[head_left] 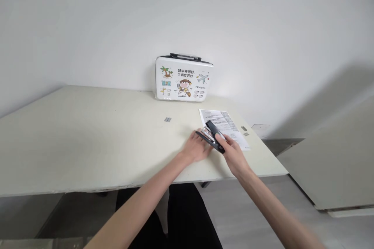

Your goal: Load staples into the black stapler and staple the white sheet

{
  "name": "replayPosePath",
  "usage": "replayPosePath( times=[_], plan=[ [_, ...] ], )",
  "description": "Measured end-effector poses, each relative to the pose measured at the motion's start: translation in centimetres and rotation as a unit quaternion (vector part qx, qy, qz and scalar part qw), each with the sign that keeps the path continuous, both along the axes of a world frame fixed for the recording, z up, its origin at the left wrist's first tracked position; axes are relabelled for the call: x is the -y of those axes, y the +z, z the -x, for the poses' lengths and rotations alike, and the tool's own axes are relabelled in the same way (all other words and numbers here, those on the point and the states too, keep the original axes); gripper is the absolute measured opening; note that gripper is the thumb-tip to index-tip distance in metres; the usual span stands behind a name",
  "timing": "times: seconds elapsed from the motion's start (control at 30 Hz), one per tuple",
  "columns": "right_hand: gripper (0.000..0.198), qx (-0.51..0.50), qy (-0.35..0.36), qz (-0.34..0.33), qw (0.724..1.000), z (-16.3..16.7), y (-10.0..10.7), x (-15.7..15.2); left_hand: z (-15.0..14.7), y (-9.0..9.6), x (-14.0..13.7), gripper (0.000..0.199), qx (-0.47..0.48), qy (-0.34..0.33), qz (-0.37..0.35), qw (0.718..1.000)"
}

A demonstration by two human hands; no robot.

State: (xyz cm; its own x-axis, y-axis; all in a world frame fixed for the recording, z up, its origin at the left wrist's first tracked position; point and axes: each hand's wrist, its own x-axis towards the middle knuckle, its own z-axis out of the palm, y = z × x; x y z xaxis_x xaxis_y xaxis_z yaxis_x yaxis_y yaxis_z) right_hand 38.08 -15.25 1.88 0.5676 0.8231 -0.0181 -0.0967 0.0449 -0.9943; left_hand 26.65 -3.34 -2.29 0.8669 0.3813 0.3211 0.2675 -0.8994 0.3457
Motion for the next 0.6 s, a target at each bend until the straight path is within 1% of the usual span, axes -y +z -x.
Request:
replayPosePath(
  times=[0.03,0.1,0.13,0.17,0.23,0.3,0.37,0.43,0.5,0.53,0.6],
  plan=[
    [0.052,0.021,-0.015,-0.005,1.0,0.1,-0.4,-0.4,1.3,0.4,0.8,0.054,0.007,-0.008,0.009,1.0],
    [0.052,0.077,-0.037,-0.005,0.996,0.4,-1.2,-1.0,4.3,1.2,2.4,0.051,0.012,-0.07,0.038,0.997],
    [0.052,0.108,-0.039,-0.002,0.993,0.6,-1.6,-1.3,5.9,1.5,3.0,0.049,0.018,-0.084,0.069,0.994],
    [0.051,0.137,-0.035,0.002,0.99,0.8,-1.9,-1.5,7.6,1.9,3.4,0.046,0.027,-0.074,0.105,0.991],
    [0.047,0.186,-0.007,0.011,0.983,1.3,-2.5,-1.8,10.5,2.6,3.4,0.039,0.039,-0.024,0.191,0.981],
    [0.043,0.219,0.033,0.014,0.975,2.1,-2.9,-2.1,12.8,3.2,2.3,0.033,0.066,0.042,0.27,0.96],
    [0.041,0.232,0.073,0.011,0.97,3.1,-3.0,-2.4,14.5,3.6,0.8,0.033,0.116,0.111,0.315,0.935],
    [0.04,0.236,0.107,0.006,0.966,4.0,-3.0,-2.6,15.6,3.7,-0.4,0.034,0.171,0.18,0.335,0.909],
    [0.039,0.242,0.137,0.004,0.961,4.7,-3.0,-2.6,16.2,3.7,-1.0,0.033,0.204,0.241,0.339,0.886],
    [0.038,0.246,0.149,0.007,0.958,4.8,-3.0,-2.5,16.3,3.7,-1.0,0.033,0.205,0.262,0.335,0.882],
    [0.039,0.256,0.159,0.012,0.953,4.9,-3.0,-2.2,16.4,3.5,-0.5,0.032,0.187,0.283,0.305,0.89]
  ],
)
